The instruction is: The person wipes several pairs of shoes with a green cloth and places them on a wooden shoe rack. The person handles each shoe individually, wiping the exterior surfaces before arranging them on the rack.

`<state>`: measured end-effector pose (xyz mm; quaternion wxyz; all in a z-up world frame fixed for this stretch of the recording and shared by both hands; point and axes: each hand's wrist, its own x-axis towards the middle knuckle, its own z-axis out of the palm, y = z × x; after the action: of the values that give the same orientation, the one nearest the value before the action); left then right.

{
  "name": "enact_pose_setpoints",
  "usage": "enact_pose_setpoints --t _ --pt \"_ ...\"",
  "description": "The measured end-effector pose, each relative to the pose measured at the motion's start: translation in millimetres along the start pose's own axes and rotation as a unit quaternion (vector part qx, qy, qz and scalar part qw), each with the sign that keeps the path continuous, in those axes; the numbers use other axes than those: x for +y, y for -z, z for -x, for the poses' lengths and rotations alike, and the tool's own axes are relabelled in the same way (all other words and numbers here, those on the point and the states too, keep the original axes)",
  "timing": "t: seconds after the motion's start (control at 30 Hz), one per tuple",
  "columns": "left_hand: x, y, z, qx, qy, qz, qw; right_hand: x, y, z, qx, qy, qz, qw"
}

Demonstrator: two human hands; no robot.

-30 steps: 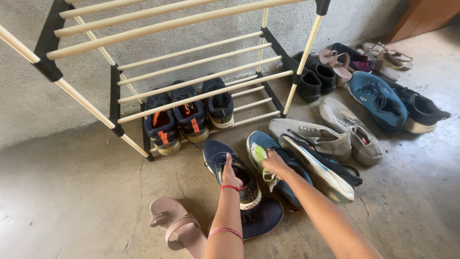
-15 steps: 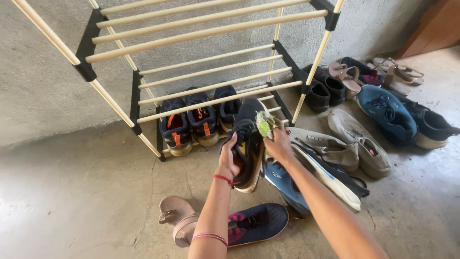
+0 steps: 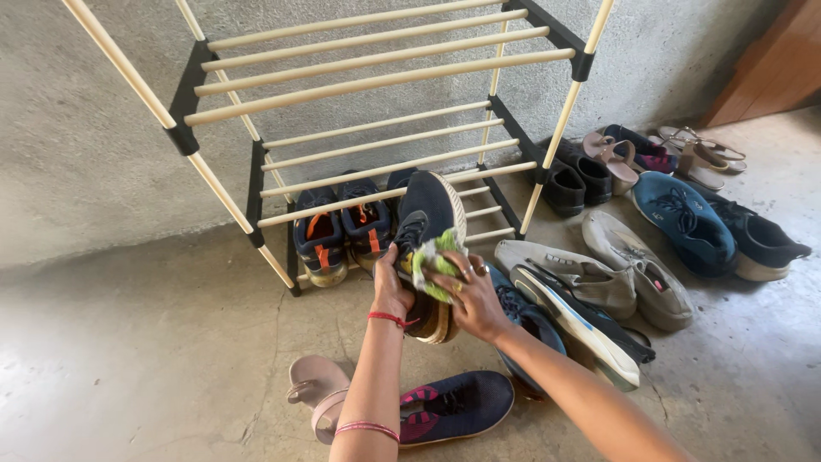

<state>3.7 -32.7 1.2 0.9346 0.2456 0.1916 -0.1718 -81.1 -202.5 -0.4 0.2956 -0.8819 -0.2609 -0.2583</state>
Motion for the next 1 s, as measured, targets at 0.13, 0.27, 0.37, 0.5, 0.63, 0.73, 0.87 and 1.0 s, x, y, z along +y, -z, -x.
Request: enact_pose_setpoints --t 0.13,0.27,0.37,0.5,0.63,0.73,0.87,1.0 --pt "15.5 6.0 0.0 -0.021 -0.018 -0.006 1.0 23.9 10.1 28.9 -0.068 0.143 0.031 0.987" --pt "23.8 -0.2 8.5 -0.033 -0.041 -0.102 0.993 52.0 24.0 13.6 0.017 0.03 0.076 0.997" --pt "13.5 -19.0 24.8 -0.054 0.001 -0.118 0.992 52.9 27.1 -19.3 0.143 0.017 0.123 0.982" --pt "0.4 -40.1 46.0 -0.042 -0.031 -0.188 0.981 24.9 21.4 -28.5 0.077 0.008 0.2 0.977" --pt "-4.8 -35.1 48.2 -0.055 -0.077 -0.215 0.972 43.2 37.4 -18.7 0.011 0.052 0.265 0.963" --pt "-19.8 -20.9 30.1 -0.04 -0.132 -0.278 0.951 69.4 31.4 -17.7 0.014 0.024 0.269 0.963" --pt "-39.3 0.1 1.5 -0.048 -0.207 -0.38 0.9 102.5 37.1 -14.5 -0.017 -0.203 0.308 0.929" --pt "-43.5 8.4 1.9 -0.101 -0.206 -0.404 0.886 107.5 40.8 -21.8 0.129 -0.231 0.265 0.927"
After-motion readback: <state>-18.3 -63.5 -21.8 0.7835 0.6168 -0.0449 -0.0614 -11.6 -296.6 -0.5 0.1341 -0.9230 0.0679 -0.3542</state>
